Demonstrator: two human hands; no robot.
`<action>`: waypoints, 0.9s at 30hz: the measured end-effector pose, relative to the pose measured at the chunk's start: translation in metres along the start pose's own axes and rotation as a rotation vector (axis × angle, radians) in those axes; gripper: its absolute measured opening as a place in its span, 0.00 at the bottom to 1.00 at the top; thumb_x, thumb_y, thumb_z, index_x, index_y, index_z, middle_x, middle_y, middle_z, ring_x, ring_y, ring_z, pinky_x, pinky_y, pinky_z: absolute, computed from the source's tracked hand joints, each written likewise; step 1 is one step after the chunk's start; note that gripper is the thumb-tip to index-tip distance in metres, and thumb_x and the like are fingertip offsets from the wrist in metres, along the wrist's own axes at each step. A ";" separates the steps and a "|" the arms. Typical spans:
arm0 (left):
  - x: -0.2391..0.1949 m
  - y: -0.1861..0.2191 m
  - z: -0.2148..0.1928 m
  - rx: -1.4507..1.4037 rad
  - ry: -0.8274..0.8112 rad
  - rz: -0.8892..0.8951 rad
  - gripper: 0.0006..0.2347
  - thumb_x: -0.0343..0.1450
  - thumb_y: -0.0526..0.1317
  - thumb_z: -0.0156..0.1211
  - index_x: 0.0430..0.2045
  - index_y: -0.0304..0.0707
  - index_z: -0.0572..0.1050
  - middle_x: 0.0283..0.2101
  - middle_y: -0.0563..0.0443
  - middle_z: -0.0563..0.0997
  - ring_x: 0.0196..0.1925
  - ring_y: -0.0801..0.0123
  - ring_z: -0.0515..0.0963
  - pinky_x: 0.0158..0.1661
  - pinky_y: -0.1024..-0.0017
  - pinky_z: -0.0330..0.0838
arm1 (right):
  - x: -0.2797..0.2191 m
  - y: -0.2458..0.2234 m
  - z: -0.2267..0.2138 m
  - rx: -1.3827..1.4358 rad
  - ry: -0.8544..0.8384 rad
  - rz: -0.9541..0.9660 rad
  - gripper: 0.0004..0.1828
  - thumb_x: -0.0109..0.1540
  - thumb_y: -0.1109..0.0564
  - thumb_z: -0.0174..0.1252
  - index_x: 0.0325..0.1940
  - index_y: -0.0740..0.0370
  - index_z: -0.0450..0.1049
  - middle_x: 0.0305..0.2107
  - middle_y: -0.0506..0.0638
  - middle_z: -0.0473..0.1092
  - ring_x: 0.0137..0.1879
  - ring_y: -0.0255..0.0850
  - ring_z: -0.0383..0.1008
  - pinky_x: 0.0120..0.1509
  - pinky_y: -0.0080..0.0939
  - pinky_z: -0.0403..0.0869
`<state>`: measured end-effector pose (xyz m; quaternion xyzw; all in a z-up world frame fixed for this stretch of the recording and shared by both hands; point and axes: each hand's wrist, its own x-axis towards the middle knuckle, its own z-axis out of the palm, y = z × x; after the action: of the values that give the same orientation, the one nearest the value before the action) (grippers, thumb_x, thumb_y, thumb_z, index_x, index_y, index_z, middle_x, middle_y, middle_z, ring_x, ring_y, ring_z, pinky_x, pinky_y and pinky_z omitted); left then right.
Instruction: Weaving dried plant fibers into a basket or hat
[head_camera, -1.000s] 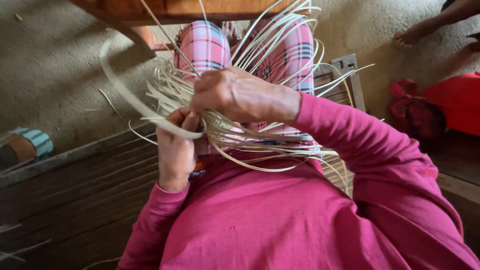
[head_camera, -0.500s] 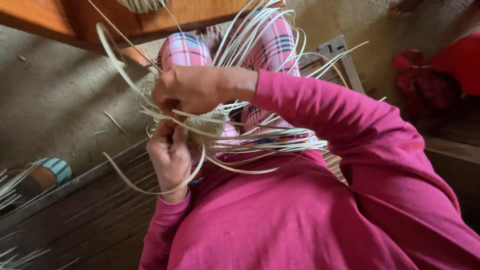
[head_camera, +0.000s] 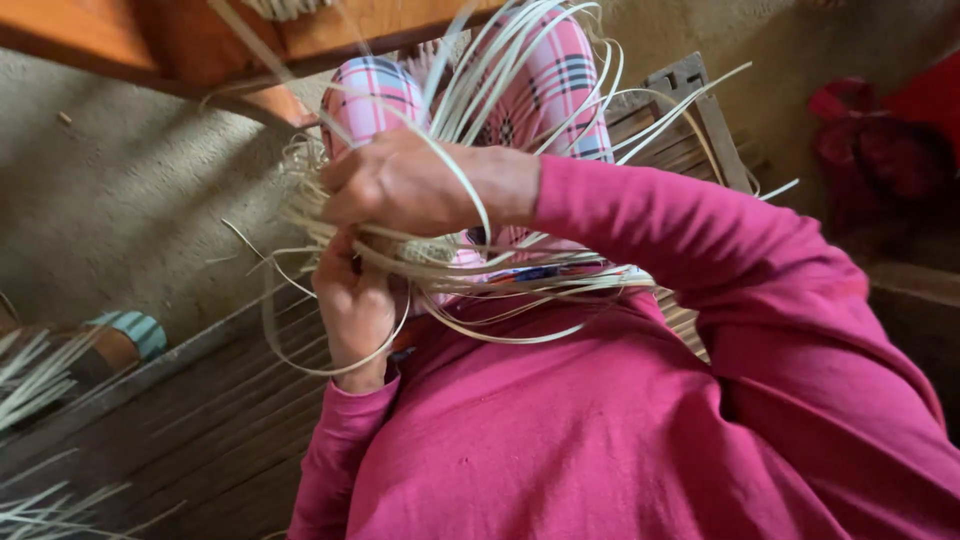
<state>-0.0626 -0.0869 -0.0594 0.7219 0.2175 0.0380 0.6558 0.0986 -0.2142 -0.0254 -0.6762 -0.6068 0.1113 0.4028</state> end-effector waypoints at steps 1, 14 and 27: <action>0.000 0.000 -0.002 0.000 0.008 0.048 0.07 0.76 0.34 0.60 0.27 0.31 0.77 0.26 0.49 0.77 0.32 0.74 0.71 0.37 0.69 0.71 | 0.003 0.000 0.001 0.019 -0.003 0.029 0.10 0.69 0.52 0.55 0.32 0.50 0.70 0.32 0.46 0.70 0.39 0.50 0.79 0.41 0.52 0.79; 0.025 -0.022 -0.010 0.292 0.101 0.180 0.09 0.70 0.43 0.73 0.27 0.39 0.80 0.20 0.45 0.79 0.23 0.69 0.75 0.29 0.64 0.72 | -0.043 -0.046 -0.001 0.195 -0.154 0.461 0.16 0.67 0.49 0.52 0.30 0.59 0.73 0.23 0.57 0.70 0.30 0.54 0.75 0.37 0.55 0.73; 0.134 -0.077 -0.107 -0.362 0.619 -0.052 0.11 0.70 0.34 0.70 0.26 0.36 0.69 0.17 0.53 0.66 0.11 0.75 0.64 0.10 0.75 0.59 | -0.211 -0.050 -0.056 0.394 -0.558 0.891 0.25 0.66 0.39 0.44 0.61 0.47 0.77 0.53 0.40 0.81 0.52 0.32 0.83 0.59 0.37 0.77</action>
<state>0.0016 0.0650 -0.1494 0.5426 0.4141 0.2760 0.6767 0.0475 -0.4320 -0.0267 -0.7241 -0.3137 0.5566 0.2597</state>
